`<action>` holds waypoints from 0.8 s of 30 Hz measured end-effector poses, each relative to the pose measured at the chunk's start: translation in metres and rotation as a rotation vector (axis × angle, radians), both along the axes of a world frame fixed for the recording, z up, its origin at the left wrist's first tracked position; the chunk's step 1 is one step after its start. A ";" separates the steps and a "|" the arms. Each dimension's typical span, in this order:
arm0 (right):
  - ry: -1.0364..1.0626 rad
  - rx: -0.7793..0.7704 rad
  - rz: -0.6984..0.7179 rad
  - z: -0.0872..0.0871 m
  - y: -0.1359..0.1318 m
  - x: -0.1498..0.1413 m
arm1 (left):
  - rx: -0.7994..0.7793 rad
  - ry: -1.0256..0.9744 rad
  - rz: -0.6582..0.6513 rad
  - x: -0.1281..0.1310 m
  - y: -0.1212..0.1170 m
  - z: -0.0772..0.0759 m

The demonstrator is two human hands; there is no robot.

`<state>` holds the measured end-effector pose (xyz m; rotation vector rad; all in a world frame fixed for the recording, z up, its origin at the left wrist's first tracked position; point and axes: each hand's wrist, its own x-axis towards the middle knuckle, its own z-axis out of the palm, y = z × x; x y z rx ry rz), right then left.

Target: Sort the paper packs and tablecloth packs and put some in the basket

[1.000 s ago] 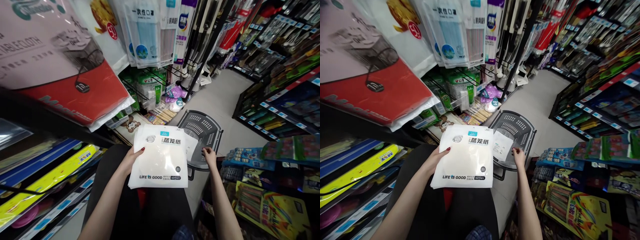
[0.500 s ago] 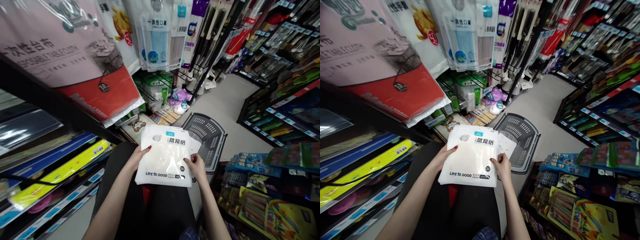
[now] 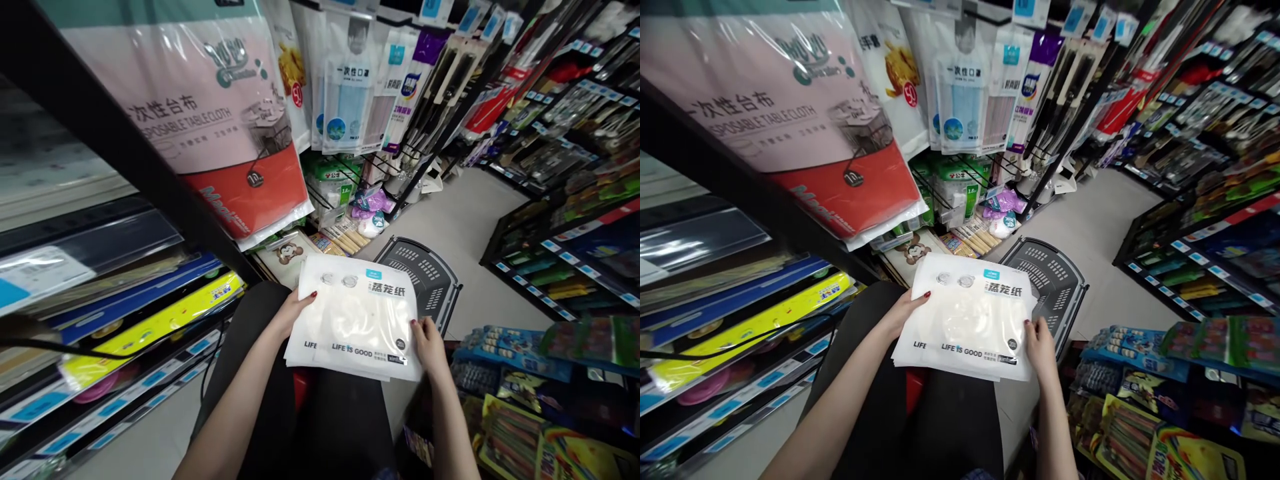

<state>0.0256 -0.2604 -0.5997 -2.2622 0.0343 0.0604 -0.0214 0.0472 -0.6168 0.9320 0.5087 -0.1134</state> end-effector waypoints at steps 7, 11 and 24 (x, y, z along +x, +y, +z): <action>-0.066 0.179 -0.167 0.113 -0.031 -0.003 | -0.023 0.004 0.005 0.000 0.000 0.002; -0.226 0.152 0.021 0.183 0.012 -0.016 | -0.029 -0.013 0.002 0.000 0.000 0.002; -0.150 -0.101 -0.006 -0.039 0.086 0.009 | 0.035 -0.002 -0.030 -0.003 0.001 0.005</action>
